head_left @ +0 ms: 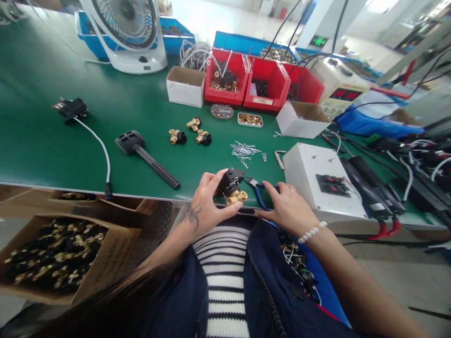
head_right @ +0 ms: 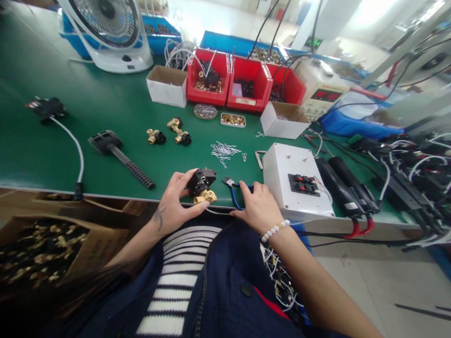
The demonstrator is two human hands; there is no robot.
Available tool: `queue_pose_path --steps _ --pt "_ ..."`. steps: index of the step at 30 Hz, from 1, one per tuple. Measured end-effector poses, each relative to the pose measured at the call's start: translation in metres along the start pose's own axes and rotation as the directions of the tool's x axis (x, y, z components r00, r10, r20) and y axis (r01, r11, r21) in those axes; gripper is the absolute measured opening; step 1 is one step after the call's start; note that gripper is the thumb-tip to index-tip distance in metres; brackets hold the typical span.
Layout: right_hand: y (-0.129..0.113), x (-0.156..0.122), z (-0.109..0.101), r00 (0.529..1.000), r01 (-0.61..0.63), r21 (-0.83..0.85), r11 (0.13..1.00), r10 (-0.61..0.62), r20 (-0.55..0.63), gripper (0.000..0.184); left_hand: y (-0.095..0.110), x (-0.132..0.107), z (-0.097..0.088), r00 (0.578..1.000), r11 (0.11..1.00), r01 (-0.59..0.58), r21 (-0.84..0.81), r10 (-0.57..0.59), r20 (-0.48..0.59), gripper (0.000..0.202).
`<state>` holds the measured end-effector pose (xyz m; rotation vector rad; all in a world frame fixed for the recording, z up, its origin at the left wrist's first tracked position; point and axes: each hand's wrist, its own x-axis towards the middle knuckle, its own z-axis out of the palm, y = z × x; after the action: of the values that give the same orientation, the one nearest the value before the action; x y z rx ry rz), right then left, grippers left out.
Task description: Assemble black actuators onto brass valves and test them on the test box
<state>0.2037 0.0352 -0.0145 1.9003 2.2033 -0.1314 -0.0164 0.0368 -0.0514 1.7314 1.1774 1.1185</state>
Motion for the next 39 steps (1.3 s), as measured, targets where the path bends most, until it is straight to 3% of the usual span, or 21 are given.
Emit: queue_pose_path --steps 4,7,8,10,12,13,14,17,19,21,24,25,26,29,30,31,33,36,37,38,39 --pt "0.004 -0.001 -0.014 0.998 -0.020 0.174 0.985 0.009 0.063 0.035 0.000 -0.001 -0.002 1.000 1.000 0.001 0.001 -0.001 0.019 0.072" --pt "0.015 -0.002 -0.032 0.987 -0.025 0.426 0.905 0.090 -0.133 0.021 -0.002 0.000 -0.003 1.000 1.000 -0.016 -0.007 0.016 0.024 0.072" --pt "0.017 -0.002 -0.037 0.952 0.027 0.533 0.845 0.140 -0.272 0.020 -0.002 0.000 -0.004 0.999 1.000 -0.022 -0.012 0.023 0.027 0.072" --pt "0.017 -0.001 -0.043 0.793 0.259 0.698 0.667 0.265 -0.548 0.020 -0.004 0.001 -0.004 0.999 0.999 -0.029 -0.025 0.030 0.035 0.072" --pt "0.010 0.000 -0.043 0.598 0.491 0.706 0.511 0.391 -0.699 0.019 -0.005 0.001 -0.005 0.999 0.999 -0.029 -0.038 0.031 0.041 0.072" --pt "0.005 0.000 -0.042 0.553 0.539 0.691 0.482 0.417 -0.721 0.018 -0.005 0.001 -0.005 0.999 0.999 -0.029 -0.041 0.031 0.042 0.072" --pt "0.001 0.000 -0.040 0.579 0.532 0.687 0.495 0.379 -0.722 0.018 -0.005 0.001 -0.005 0.999 0.999 -0.030 -0.041 0.032 0.043 0.071" --pt "-0.004 -0.003 -0.037 0.864 0.364 0.629 0.687 0.004 -0.503 0.015 -0.005 0.002 -0.006 0.998 0.998 -0.032 -0.045 0.034 0.054 0.072" --pt "-0.001 -0.005 -0.041 0.922 0.328 0.552 0.766 -0.132 -0.364 0.015 -0.005 0.002 -0.006 0.998 0.998 -0.032 -0.052 0.035 0.055 0.073" --pt "0.003 -0.007 -0.045 0.867 0.329 0.566 0.756 -0.004 -0.498 0.013 -0.006 0.002 -0.006 0.998 0.997 -0.035 -0.065 0.039 0.053 0.072" --pt "0.002 -0.005 -0.045 0.589 0.462 0.641 0.613 0.328 -0.738 0.014 -0.006 0.003 -0.005 0.998 0.997 -0.043 -0.058 0.046 0.050 0.071" --pt "0.000 -0.004 -0.042 0.537 0.499 0.641 0.583 0.372 -0.757 0.014 -0.006 0.003 -0.005 0.998 0.998 -0.044 -0.053 0.047 0.051 0.070" --pt "-0.001 -0.003 -0.039 0.558 0.505 0.634 0.586 0.340 -0.757 0.014 -0.006 0.003 -0.005 0.997 0.998 -0.046 -0.048 0.049 0.052 0.071" --pt "-0.001 -0.003 -0.035 0.839 0.378 0.538 0.754 -0.033 -0.543 0.012 -0.007 0.003 -0.006 0.997 0.998 -0.053 -0.041 0.055 0.059 0.071" --pt "0.001 -0.004 -0.037 0.886 0.358 0.490 0.795 -0.123 -0.448 0.012 -0.007 0.003 -0.006 0.997 0.998 -0.052 -0.039 0.054 0.060 0.071" --pt "0.003 -0.005 -0.040 0.894 0.352 0.466 0.812 -0.145 -0.423 0.012 -0.007 0.002 -0.006 0.997 0.998 -0.051 -0.037 0.053 0.059 0.072" --pt "0.005 -0.006 -0.045 0.811 0.364 0.507 0.781 0.001 -0.585 0.012 -0.008 0.002 -0.006 0.997 0.998 -0.052 -0.041 0.054 0.056 0.072" --pt "0.001 -0.004 -0.044 0.517 0.473 0.580 0.664 0.324 -0.792 0.014 -0.008 0.002 -0.006 0.997 0.997 -0.061 -0.043 0.063 0.055 0.071" --pt "-0.001 -0.002 -0.040 0.486 0.498 0.576 0.648 0.342 -0.804 0.015 -0.008 0.002 -0.006 0.996 0.997 -0.064 -0.038 0.066 0.055 0.071" --pt "-0.002 -0.002 -0.037 0.512 0.508 0.568 0.648 0.304 -0.804 0.016 -0.008 0.002 -0.006 0.996 0.997 -0.068 -0.032 0.069 0.057 0.071" --pt "-0.003 -0.001 -0.034 0.592 0.500 0.558 0.662 0.210 -0.778 0.017 -0.008 0.002 -0.006 0.996 0.997 -0.070 -0.026 0.071 0.061 0.071"
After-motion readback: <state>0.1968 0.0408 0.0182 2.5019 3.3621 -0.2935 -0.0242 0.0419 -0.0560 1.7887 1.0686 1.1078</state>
